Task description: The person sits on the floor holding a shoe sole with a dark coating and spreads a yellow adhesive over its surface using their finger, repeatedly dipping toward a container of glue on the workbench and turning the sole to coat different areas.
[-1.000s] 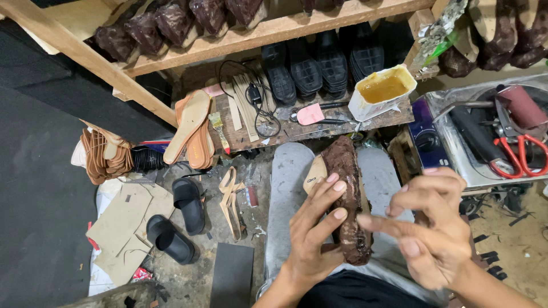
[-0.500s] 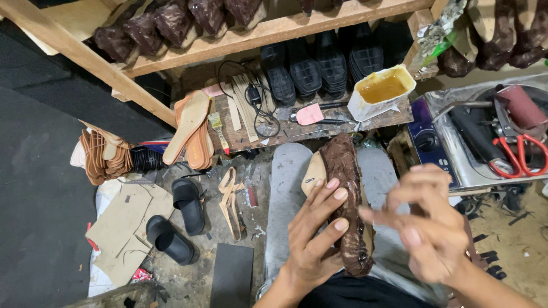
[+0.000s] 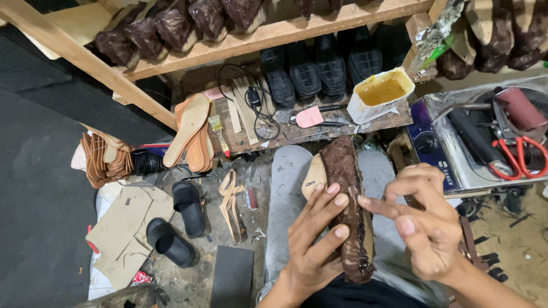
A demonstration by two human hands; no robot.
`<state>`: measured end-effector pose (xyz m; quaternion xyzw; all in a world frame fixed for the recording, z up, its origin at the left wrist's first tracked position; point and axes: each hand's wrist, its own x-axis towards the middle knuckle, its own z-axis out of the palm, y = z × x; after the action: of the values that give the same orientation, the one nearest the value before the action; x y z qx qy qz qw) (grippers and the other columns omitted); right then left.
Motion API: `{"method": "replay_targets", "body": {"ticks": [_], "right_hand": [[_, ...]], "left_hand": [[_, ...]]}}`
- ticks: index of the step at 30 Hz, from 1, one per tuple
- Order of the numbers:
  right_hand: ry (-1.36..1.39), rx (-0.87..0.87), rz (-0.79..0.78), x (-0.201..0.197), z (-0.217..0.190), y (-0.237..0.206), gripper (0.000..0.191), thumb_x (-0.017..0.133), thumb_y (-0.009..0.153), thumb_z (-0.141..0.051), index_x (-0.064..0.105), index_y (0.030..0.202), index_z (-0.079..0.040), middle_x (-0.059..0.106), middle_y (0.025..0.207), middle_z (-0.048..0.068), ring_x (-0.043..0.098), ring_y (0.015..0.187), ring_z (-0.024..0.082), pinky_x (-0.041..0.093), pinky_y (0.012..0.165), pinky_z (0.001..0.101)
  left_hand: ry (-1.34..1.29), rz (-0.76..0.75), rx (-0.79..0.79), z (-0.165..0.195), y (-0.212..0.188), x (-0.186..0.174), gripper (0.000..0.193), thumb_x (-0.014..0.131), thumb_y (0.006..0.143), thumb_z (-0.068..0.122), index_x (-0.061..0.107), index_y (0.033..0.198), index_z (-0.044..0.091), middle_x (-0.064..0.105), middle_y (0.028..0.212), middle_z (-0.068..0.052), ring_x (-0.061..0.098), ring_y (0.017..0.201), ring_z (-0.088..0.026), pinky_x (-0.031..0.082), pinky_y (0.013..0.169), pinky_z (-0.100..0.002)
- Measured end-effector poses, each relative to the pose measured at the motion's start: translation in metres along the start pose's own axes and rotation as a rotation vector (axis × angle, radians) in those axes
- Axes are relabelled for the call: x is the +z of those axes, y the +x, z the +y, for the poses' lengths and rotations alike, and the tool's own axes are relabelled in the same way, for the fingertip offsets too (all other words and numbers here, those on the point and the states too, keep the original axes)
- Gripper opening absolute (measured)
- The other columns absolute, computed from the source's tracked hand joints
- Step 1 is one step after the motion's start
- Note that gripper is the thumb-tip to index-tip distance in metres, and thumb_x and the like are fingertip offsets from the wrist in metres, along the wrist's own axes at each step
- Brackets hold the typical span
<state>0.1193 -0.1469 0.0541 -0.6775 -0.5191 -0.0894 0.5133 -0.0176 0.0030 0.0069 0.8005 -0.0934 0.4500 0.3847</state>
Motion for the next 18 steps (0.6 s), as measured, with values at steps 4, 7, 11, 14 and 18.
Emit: {"method": "replay_targets", "body": {"ticks": [4, 7, 11, 14, 18], "right_hand": [[0.021, 0.097, 0.018, 0.0038, 0.0024, 0.0004, 0.039, 0.045, 0.102, -0.02, 0.075, 0.117, -0.002, 0.061, 0.102, 0.01, 0.049, 0.106, 0.025, 0.038, 0.099, 0.0374], [0.058, 0.088, 0.023, 0.0065, 0.0031, -0.0002, 0.039, 0.045, 0.103, -0.022, 0.076, 0.118, -0.002, 0.061, 0.104, 0.008, 0.049, 0.105, 0.023, 0.039, 0.101, 0.0364], [-0.022, 0.187, 0.028, 0.0081, 0.0028, -0.0025, 0.04, 0.045, 0.102, -0.018, 0.077, 0.114, 0.001, 0.06, 0.099, 0.011, 0.049, 0.103, 0.026, 0.038, 0.099, 0.0401], [0.074, 0.138, 0.046, 0.0086, 0.0036, -0.003, 0.041, 0.044, 0.103, -0.022, 0.075, 0.118, 0.0, 0.06, 0.105, 0.01, 0.049, 0.11, 0.025, 0.04, 0.103, 0.0374], [0.07, 0.159, 0.056, 0.0087, 0.0058, -0.0012, 0.041, 0.045, 0.105, -0.025, 0.075, 0.118, -0.001, 0.06, 0.103, 0.008, 0.049, 0.104, 0.023, 0.039, 0.099, 0.0346]], "left_hand": [[-0.006, 0.023, 0.007, -0.0012, -0.0007, 0.001, 0.064, 0.085, 0.094, 0.019, 0.044, 0.144, 0.018, 0.058, 0.148, -0.019, 0.061, 0.141, -0.046, 0.047, 0.122, -0.061], [-0.008, 0.003, 0.011, -0.0018, -0.0028, -0.0016, 0.062, 0.083, 0.094, 0.02, 0.044, 0.142, 0.017, 0.058, 0.146, -0.02, 0.06, 0.14, -0.047, 0.046, 0.124, -0.065], [-0.015, 0.016, 0.033, -0.0007, -0.006, -0.002, 0.057, 0.078, 0.096, 0.019, 0.043, 0.141, 0.017, 0.057, 0.146, -0.02, 0.061, 0.138, -0.049, 0.047, 0.123, -0.067], [-0.009, 0.018, 0.052, 0.0008, -0.008, -0.0017, 0.054, 0.077, 0.098, 0.017, 0.043, 0.14, 0.017, 0.057, 0.145, -0.02, 0.062, 0.137, -0.049, 0.047, 0.122, -0.068], [-0.026, 0.031, 0.063, 0.0017, -0.009, -0.0014, 0.051, 0.076, 0.101, 0.014, 0.043, 0.14, 0.018, 0.057, 0.146, -0.019, 0.062, 0.138, -0.049, 0.047, 0.124, -0.069]]}}
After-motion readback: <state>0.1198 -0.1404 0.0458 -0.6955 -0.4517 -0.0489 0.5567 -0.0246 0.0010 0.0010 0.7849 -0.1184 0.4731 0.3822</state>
